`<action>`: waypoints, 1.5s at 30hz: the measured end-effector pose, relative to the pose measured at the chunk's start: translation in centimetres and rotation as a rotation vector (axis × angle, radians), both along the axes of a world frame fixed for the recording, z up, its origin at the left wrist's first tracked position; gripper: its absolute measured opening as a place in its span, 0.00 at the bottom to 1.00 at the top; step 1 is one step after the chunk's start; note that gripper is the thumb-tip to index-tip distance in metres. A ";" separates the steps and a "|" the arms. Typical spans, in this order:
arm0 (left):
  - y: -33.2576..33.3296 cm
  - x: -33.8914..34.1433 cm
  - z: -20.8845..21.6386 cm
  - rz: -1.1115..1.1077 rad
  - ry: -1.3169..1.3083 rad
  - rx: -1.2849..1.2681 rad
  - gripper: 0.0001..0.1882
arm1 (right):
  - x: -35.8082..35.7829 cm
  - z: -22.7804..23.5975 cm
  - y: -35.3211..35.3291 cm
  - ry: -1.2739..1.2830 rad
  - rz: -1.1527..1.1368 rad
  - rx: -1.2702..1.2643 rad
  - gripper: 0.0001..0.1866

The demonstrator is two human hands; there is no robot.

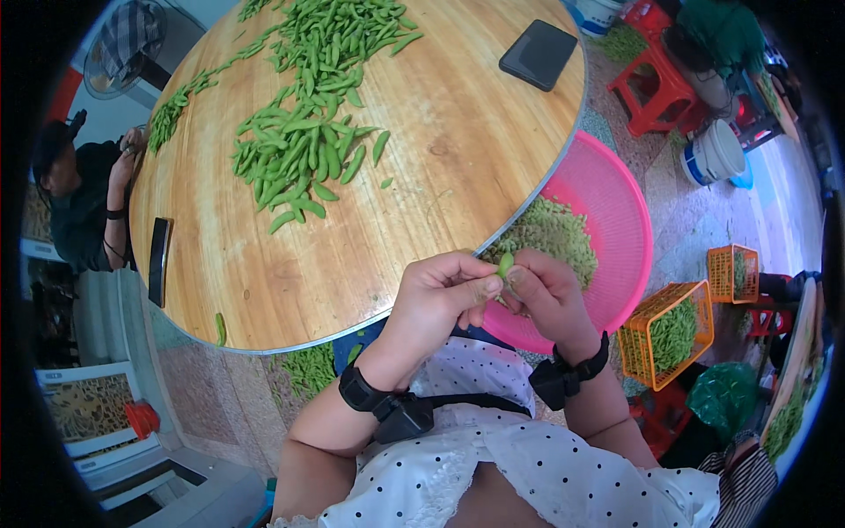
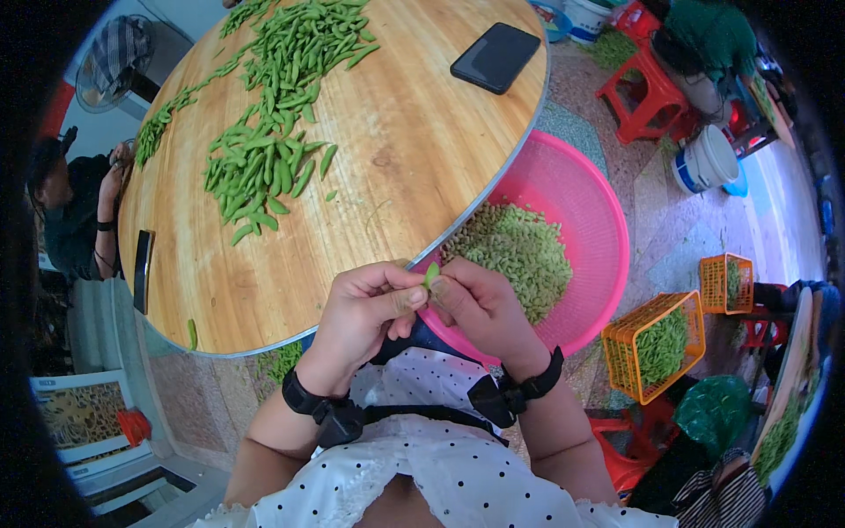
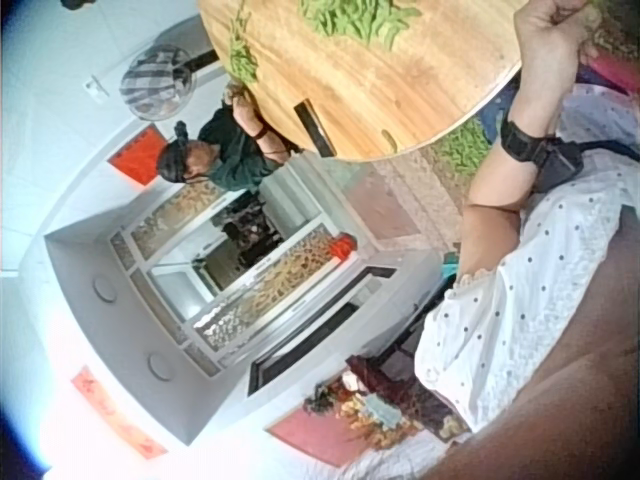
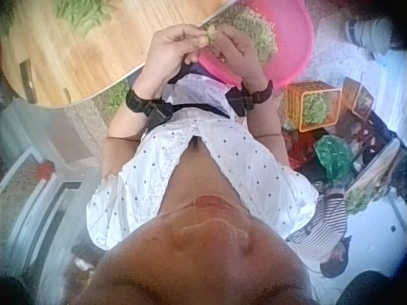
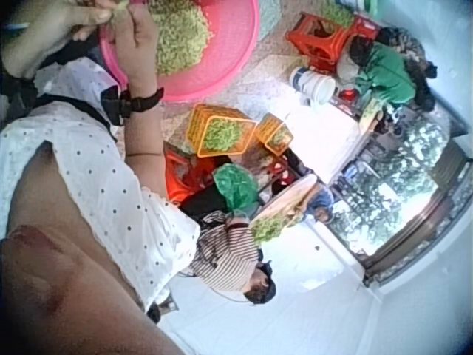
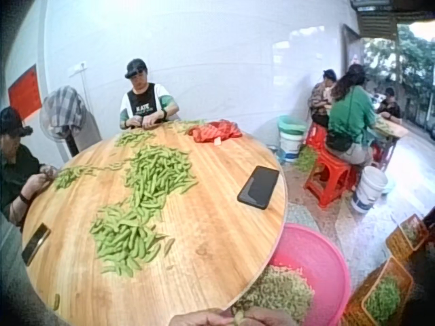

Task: Shelling or peeling green bean pods and placing the seeds into a pink basin.

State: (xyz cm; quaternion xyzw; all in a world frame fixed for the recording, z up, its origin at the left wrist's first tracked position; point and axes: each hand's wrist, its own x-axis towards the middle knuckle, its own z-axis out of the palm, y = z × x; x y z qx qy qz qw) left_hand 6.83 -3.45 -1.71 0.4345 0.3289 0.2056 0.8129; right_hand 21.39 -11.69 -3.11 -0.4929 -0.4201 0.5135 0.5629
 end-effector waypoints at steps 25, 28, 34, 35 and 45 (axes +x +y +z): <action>-2.9 3.3 -0.4 -0.108 0.159 0.316 0.03 | 3.7 0.7 -4.7 -0.179 -0.347 -0.092 0.08; -3.7 4.0 -1.4 -0.048 0.109 0.476 0.03 | 2.5 0.9 -4.0 -0.288 -0.386 -0.023 0.09; -3.8 4.5 -1.1 -0.155 0.098 0.234 0.04 | 3.6 -1.0 -4.2 -0.007 -0.250 -0.187 0.08; -3.6 4.5 -1.1 -0.194 0.108 0.177 0.04 | 4.0 -1.3 -4.4 0.056 -0.233 -0.237 0.08; -2.9 3.9 -2.3 -0.211 0.067 -0.098 0.08 | 5.9 -3.0 -5.1 0.051 -0.481 -0.271 0.07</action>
